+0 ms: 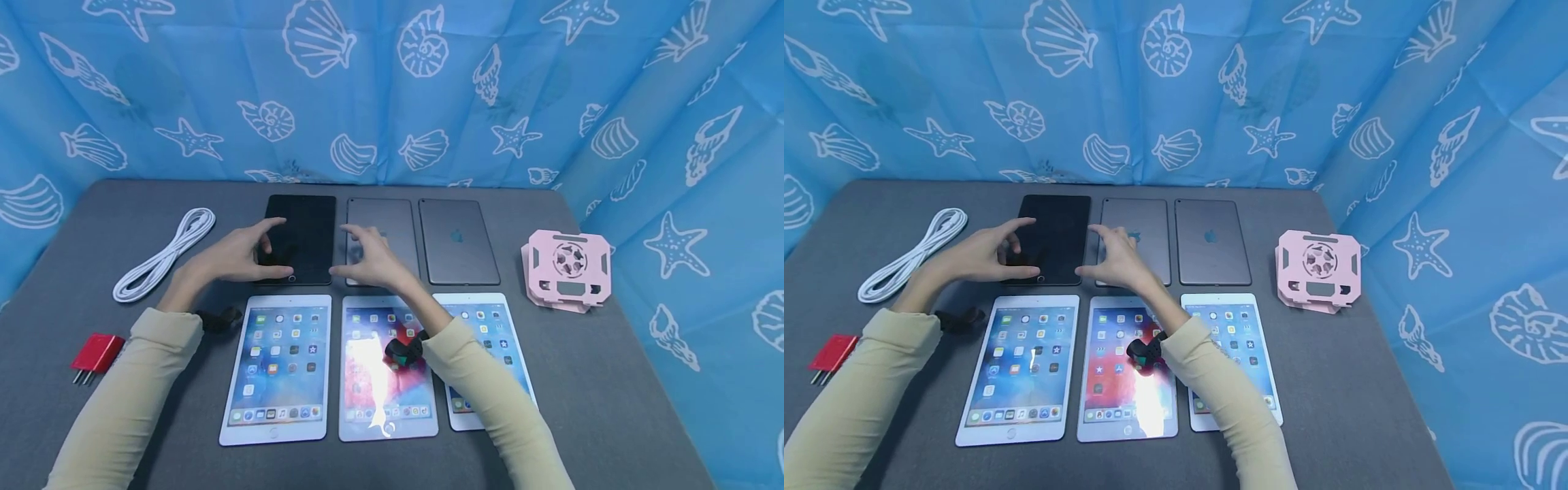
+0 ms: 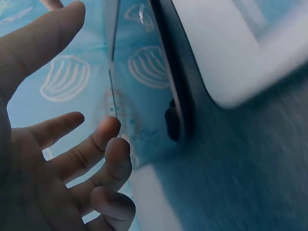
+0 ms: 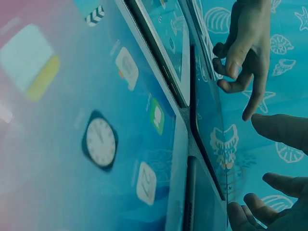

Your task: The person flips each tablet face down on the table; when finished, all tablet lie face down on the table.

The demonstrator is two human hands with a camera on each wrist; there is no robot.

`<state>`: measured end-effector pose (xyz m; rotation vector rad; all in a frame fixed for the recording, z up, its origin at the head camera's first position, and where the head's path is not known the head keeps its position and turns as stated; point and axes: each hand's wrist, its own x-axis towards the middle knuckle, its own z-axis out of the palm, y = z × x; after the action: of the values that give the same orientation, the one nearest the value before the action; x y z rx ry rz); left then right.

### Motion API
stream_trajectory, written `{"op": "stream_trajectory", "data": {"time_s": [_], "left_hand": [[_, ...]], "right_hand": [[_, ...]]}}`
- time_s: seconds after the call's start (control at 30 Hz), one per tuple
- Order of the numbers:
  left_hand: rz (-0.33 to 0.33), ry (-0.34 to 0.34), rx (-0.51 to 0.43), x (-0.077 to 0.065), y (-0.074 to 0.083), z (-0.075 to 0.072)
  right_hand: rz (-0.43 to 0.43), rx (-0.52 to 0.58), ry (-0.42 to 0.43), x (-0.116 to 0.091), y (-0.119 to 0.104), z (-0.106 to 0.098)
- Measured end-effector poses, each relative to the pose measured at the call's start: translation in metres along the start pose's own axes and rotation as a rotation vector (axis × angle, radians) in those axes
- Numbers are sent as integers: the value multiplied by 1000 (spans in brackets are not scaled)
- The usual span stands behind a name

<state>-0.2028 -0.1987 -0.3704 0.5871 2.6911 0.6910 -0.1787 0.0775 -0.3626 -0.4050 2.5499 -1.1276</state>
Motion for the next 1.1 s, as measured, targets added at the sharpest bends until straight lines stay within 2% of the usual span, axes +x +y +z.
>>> {"op": "stream_trajectory", "data": {"time_s": [0.2,0.5,0.73,0.93,1.1], "left_hand": [[-28,-4,23,-6,-12,-3],[-81,-60,4,-9,-20,-2],[-98,-95,5,-8,-22,0],[-112,-103,45,-5,-22,2],[-127,-110,42,0,-23,3]], "right_hand": [[4,16,-25,9,0,9],[62,-24,-38,19,-1,22],[115,-124,-80,23,-4,31],[123,-239,-82,27,-5,36],[127,-276,-71,29,-5,37]]}}
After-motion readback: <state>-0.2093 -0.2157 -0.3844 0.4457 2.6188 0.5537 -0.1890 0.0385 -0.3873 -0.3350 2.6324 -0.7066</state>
